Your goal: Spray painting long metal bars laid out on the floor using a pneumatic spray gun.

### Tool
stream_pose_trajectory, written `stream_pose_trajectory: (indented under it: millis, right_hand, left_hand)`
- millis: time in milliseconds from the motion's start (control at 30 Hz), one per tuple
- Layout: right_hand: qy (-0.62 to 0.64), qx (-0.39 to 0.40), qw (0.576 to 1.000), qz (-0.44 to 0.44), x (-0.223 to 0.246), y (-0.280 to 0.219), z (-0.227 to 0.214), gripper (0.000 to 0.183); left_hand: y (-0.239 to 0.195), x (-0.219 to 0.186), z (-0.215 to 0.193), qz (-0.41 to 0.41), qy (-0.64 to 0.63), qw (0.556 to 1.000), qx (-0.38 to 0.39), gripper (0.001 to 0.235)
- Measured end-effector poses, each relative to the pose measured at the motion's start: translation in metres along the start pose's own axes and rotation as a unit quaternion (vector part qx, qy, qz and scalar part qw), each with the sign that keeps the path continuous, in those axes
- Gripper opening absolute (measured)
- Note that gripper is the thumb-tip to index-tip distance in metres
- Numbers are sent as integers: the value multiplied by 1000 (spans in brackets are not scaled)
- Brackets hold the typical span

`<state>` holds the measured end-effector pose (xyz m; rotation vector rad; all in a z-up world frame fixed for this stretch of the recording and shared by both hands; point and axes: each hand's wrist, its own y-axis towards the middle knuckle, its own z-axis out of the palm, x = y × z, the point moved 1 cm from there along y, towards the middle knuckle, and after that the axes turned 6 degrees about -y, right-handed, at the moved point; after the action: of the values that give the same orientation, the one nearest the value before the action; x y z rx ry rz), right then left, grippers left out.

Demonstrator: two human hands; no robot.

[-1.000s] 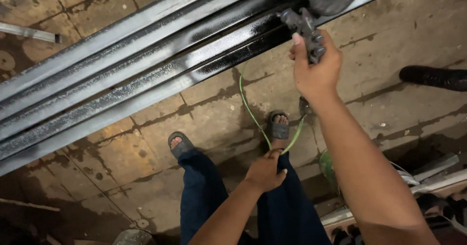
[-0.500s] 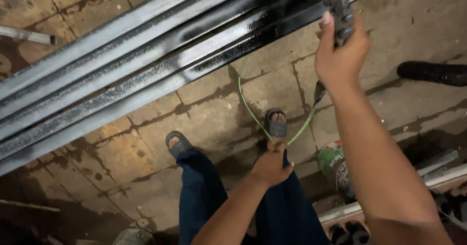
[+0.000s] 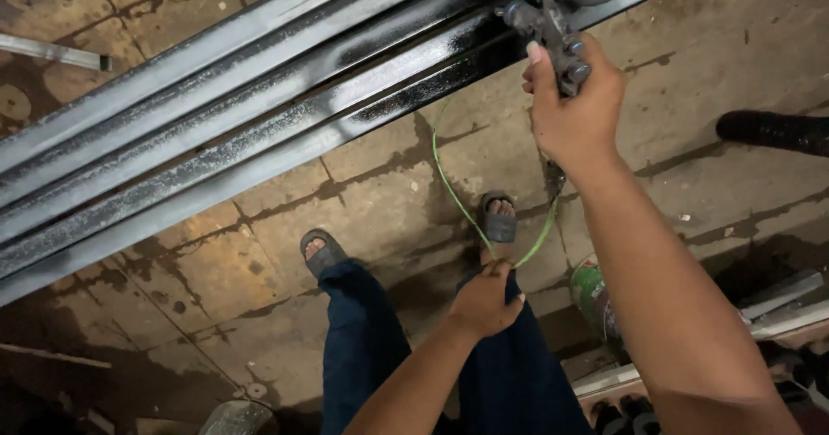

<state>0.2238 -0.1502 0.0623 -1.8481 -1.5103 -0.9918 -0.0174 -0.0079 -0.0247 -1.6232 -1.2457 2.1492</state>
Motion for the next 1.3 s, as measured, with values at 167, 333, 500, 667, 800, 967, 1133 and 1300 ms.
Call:
stream_pose_trajectory:
  millis: [167, 333, 500, 667, 800, 967, 1133, 1300]
  right_hand:
    - [-24, 7, 999, -30, 12, -3, 11, 21]
    - [-26, 25, 999, -32, 25, -7, 23, 24]
    - [-53, 35, 996, -68, 33, -15, 36, 26]
    - [3, 15, 997, -74, 44, -25, 58, 15]
    - [-2, 29, 996, -87, 45, -33, 72, 17]
    - [-40, 45, 997, -58, 64, -43, 82, 16]
    - [-13, 52, 998, -30, 85, -55, 96, 14]
    - [16, 72, 997, 1, 96, -66, 110, 12]
  left_hand:
    - [-5, 10, -3, 5, -10, 1000, -14, 59]
    - [-14, 8, -10, -3, 0, 1000, -12, 67]
    - [-28, 0, -23, -30, -2, 1000, 3, 68]
    - [-15, 37, -7, -44, 0, 999, -19, 71]
    - [-34, 23, -19, -33, -17, 999, -34, 66]
    - [-35, 32, -19, -35, -1, 999, -40, 58]
    - [-38, 35, -24, -44, 8, 983, -180, 53]
    - [-48, 12, -35, 5, -128, 983, -128, 50]
